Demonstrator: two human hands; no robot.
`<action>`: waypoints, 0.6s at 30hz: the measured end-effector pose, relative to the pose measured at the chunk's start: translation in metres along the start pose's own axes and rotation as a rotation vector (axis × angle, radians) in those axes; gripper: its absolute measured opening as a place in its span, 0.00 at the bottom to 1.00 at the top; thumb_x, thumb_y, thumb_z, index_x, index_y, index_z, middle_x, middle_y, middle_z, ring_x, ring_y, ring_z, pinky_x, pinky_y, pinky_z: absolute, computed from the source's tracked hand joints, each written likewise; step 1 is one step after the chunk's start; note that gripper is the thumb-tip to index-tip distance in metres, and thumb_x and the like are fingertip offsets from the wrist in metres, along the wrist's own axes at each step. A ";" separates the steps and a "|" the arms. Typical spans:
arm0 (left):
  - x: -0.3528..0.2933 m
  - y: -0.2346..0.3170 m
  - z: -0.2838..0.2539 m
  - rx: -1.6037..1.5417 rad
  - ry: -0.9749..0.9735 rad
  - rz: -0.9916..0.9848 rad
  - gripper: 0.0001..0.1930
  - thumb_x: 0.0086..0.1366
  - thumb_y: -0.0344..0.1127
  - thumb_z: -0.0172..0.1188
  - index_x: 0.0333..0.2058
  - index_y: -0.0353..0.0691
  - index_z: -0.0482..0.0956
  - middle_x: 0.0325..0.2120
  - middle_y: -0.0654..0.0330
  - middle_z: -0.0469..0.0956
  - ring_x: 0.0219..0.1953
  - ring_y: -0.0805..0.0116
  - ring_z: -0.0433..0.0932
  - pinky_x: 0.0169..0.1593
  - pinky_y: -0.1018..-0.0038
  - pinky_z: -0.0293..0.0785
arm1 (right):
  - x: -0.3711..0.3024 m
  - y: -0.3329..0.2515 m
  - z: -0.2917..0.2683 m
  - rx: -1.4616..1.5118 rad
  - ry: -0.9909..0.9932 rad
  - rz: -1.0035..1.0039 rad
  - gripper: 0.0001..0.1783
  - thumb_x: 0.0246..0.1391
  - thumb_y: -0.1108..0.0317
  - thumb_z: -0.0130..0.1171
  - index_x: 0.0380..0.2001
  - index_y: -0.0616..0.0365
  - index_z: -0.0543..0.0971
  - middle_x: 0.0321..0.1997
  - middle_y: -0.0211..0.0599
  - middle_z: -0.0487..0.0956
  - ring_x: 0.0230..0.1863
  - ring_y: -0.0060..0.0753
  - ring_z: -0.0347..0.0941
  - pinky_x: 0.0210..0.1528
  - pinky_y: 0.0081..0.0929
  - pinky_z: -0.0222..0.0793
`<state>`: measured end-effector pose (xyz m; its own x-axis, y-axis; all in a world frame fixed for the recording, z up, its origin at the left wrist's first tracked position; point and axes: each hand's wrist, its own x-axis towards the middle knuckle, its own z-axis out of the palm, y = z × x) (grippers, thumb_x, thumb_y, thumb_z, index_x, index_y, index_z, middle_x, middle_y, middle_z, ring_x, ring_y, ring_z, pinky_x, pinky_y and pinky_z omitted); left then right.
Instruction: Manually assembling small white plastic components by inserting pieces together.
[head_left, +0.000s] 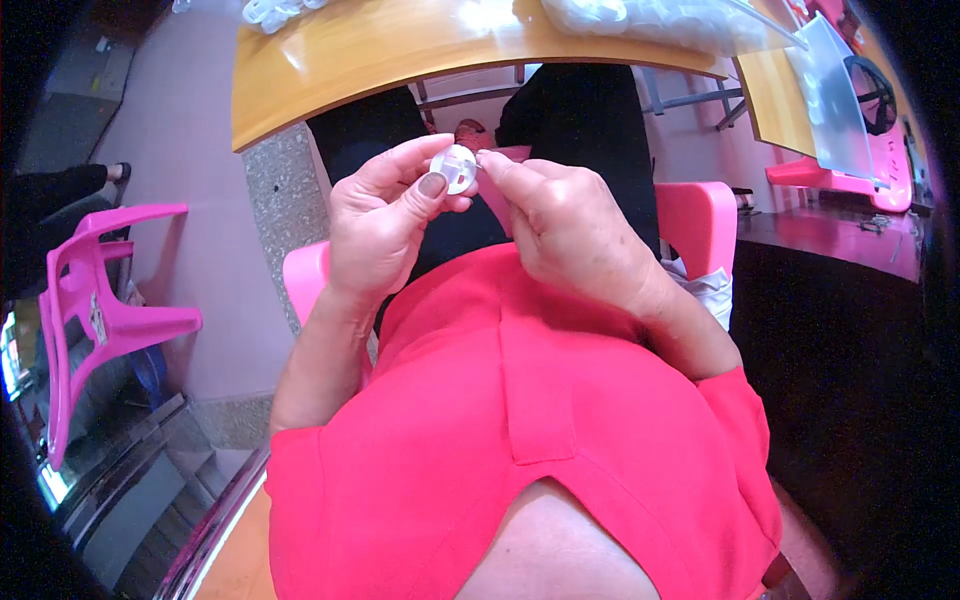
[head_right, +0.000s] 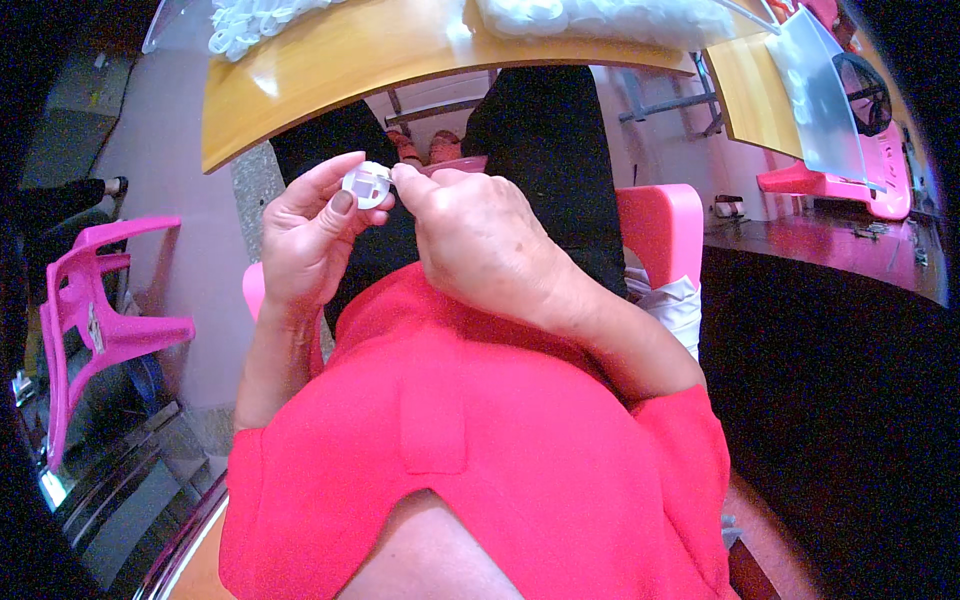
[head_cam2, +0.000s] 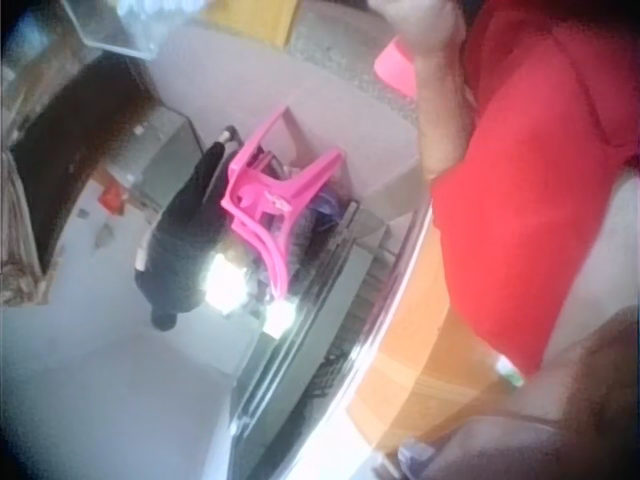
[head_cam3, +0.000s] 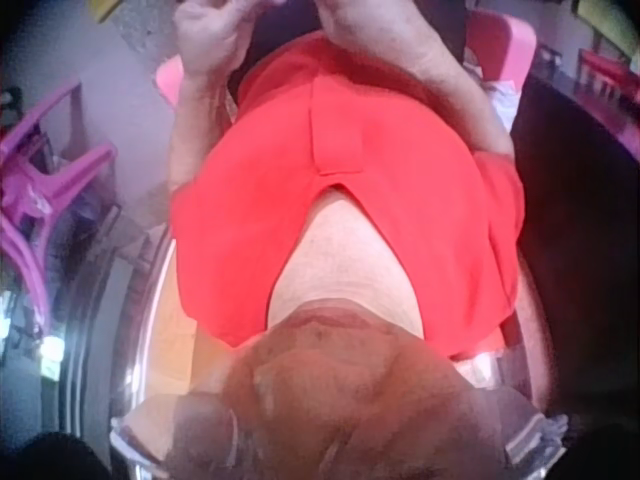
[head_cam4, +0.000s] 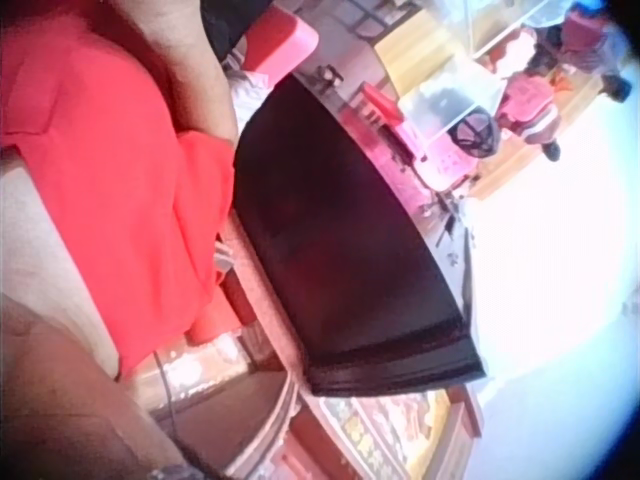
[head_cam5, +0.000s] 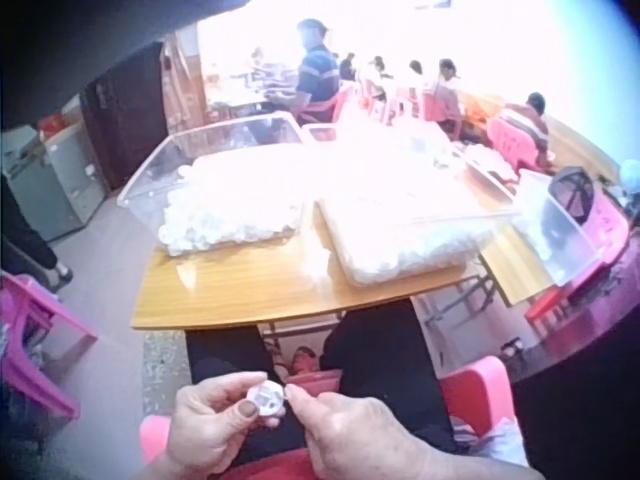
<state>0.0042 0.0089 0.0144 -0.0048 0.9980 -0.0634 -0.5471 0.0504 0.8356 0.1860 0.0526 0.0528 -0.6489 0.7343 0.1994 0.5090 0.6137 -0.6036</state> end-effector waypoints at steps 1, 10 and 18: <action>0.000 0.000 0.001 -0.011 0.011 0.000 0.16 0.62 0.24 0.56 0.49 0.29 0.72 0.39 0.49 0.77 0.38 0.64 0.78 0.43 0.71 0.79 | -0.001 -0.001 -0.001 -0.001 0.000 0.002 0.15 0.53 0.80 0.52 0.45 0.66 0.74 0.27 0.49 0.77 0.27 0.46 0.76 0.27 0.33 0.72; 0.001 0.001 -0.001 -0.020 0.001 0.002 0.16 0.62 0.23 0.56 0.49 0.29 0.72 0.39 0.49 0.77 0.38 0.64 0.78 0.43 0.70 0.79 | 0.001 -0.003 -0.002 -0.103 -0.084 -0.011 0.19 0.44 0.74 0.52 0.43 0.67 0.71 0.28 0.51 0.76 0.29 0.51 0.76 0.29 0.41 0.73; 0.000 0.000 -0.002 0.015 0.001 0.013 0.15 0.61 0.23 0.56 0.48 0.29 0.73 0.39 0.49 0.78 0.38 0.64 0.79 0.43 0.71 0.79 | 0.002 -0.006 -0.001 -0.134 -0.113 -0.020 0.14 0.45 0.74 0.51 0.38 0.65 0.70 0.29 0.50 0.77 0.28 0.49 0.77 0.27 0.39 0.74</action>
<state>0.0020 0.0088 0.0135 -0.0129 0.9985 -0.0533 -0.5346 0.0382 0.8442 0.1816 0.0507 0.0576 -0.7153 0.6889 0.1174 0.5614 0.6664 -0.4906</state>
